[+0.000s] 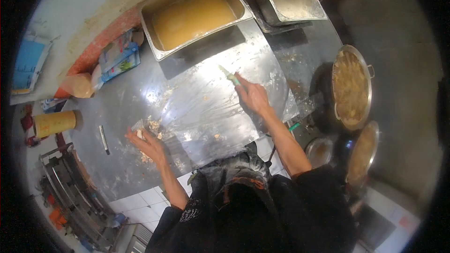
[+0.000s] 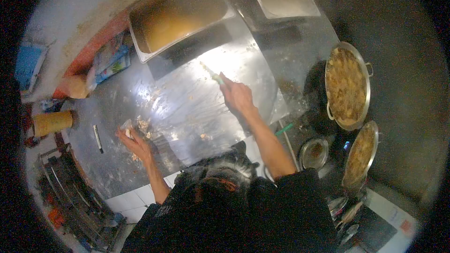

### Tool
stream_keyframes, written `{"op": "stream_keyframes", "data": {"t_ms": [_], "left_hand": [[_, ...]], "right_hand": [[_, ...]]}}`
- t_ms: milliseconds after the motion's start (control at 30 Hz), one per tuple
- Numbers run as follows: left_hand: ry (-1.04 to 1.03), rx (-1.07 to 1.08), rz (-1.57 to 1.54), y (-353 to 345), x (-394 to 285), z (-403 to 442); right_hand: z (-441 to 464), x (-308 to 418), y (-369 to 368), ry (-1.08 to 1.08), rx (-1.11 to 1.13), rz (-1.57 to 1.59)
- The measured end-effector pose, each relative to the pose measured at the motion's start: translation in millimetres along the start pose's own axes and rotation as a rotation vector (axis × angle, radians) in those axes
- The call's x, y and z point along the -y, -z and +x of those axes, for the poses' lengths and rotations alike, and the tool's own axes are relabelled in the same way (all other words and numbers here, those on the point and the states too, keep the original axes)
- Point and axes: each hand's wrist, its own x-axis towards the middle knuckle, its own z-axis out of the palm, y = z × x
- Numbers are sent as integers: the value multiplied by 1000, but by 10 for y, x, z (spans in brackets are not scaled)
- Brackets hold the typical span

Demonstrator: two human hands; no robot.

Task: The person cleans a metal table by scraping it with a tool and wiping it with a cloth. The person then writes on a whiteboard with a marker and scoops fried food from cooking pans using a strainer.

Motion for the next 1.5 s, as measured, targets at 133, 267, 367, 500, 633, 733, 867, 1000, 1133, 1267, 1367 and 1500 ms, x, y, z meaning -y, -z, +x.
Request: {"op": "stream_keyframes", "data": {"t_ms": [133, 267, 367, 500, 633, 733, 867, 1000, 1133, 1267, 1367, 1500], "left_hand": [[24, -24, -21, -5, 45, 19], [-28, -30, 13, -51, 182, -17], [2, -33, 26, -60, 196, -1], [-19, -10, 78, -69, 279, -4], [34, 7, 33, -40, 155, -17], [26, 5, 24, 2, 155, 14], [90, -11, -32, 0, 91, 10], [126, -44, -81, -23, 59, 16], [6, 6, 86, 19, 174, 25], [59, 18, 11, -5, 145, 15], [125, 13, -123, -4, 15, 44], [63, -1, 28, 7, 143, 19]], "right_hand": [[61, -166, -11, 41, -67, -17], [61, -205, 61, -126, -139, 6], [-19, -149, 137, 36, 52, -76], [11, -178, 81, -56, -83, -20], [-52, -265, 95, -67, -61, -61], [-109, -275, 125, 2, -42, -63], [-179, -436, 95, -91, -117, -35], [-367, -196, 293, -34, 33, -63], [-443, -29, 148, -34, 9, -25], [-492, 0, -67, 61, -25, -24], [-538, 154, -2, -49, 33, 6], [-620, 252, -176, 39, 86, 8]]}}
